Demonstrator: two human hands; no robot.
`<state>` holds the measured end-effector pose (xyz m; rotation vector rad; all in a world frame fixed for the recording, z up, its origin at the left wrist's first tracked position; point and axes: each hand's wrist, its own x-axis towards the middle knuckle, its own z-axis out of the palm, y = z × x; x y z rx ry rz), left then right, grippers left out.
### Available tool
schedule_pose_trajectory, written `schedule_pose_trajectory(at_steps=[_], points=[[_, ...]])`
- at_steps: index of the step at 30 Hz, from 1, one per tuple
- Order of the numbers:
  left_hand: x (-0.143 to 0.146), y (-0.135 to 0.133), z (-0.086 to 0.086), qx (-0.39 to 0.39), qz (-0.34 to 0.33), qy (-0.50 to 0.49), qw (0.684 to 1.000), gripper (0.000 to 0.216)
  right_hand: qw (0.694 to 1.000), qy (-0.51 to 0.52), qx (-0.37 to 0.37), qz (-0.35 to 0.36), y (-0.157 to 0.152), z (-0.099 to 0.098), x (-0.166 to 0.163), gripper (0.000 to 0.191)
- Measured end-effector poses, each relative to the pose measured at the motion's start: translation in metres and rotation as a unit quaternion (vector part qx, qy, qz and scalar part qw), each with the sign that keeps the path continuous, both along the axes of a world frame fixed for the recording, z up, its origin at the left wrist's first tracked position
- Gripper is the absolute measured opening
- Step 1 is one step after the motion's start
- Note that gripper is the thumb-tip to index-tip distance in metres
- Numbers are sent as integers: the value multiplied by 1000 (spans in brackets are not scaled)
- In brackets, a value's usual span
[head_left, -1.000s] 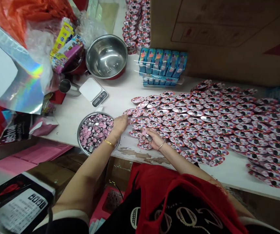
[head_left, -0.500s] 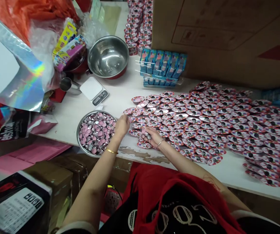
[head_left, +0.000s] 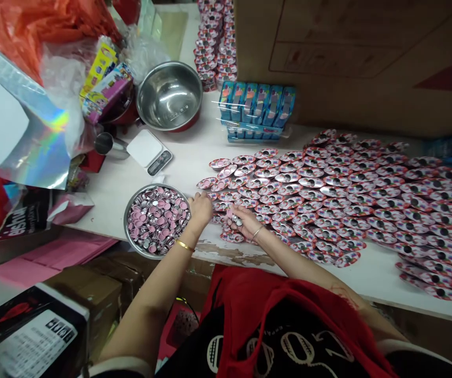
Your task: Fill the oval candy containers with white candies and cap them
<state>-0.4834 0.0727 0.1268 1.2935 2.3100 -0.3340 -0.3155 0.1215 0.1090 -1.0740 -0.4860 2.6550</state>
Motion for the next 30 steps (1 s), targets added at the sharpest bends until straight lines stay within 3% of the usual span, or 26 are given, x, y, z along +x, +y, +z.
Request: schedule_pose_trajectory(at_steps=[4, 6, 10, 13, 24, 30], points=[[5, 0, 10, 29, -1, -10, 1000, 31, 1000, 15, 0, -16, 12, 4, 5, 41], [13, 0, 15, 89, -2, -83, 993, 29, 1000, 19, -1, -23, 17, 6, 10, 41], [41, 12, 15, 256, 35, -300, 918, 16, 998, 15, 0, -56, 24, 6, 15, 43], [54, 32, 10, 292, 60, -307, 904, 11, 996, 5, 6, -94, 33, 3, 15, 44], [8, 169, -22, 187, 94, -88, 974, 19, 990, -4, 32, -139, 90, -4, 26, 36], [-10, 200, -30, 59, 95, -48, 993, 33, 991, -7, 25, -131, 92, -6, 25, 36]])
